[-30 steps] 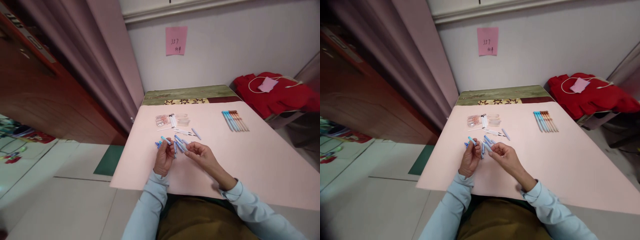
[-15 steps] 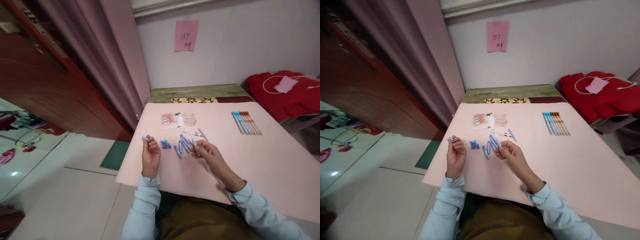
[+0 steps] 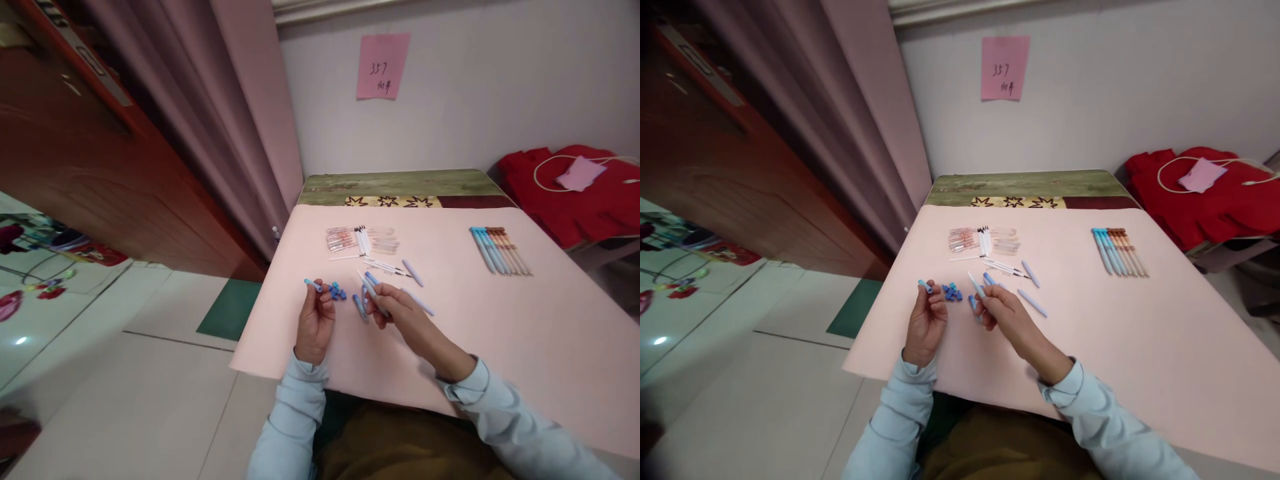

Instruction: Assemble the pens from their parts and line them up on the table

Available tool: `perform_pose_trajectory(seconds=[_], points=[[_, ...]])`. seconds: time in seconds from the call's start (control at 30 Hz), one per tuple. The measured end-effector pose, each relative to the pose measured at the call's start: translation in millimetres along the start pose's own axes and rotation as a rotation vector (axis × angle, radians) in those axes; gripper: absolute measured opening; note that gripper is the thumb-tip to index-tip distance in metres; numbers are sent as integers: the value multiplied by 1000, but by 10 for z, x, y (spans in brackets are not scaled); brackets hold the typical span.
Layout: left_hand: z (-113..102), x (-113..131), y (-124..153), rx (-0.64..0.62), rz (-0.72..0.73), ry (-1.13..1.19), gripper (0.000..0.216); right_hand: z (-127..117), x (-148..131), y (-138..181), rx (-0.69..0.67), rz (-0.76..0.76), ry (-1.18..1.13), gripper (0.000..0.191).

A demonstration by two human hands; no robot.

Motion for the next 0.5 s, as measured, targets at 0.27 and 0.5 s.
perform_pose_trajectory(seconds=[0.27,0.5], points=[[262,-419,88,128,-23,-176,16,-229,120,171,231,-92,169,29],[363,-686,139,198,-145,-43,19,-395,27,375,463,-286,407,24]])
Point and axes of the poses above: each hand's wrist, its own y-axis away from the middle knuckle, its own z-axis out of the palm, x = y × z, the point moved 2 cm from there along -y, towards the middle knuckle, and after that the axes turned 14 degrees about y, right-handed, at the moved point
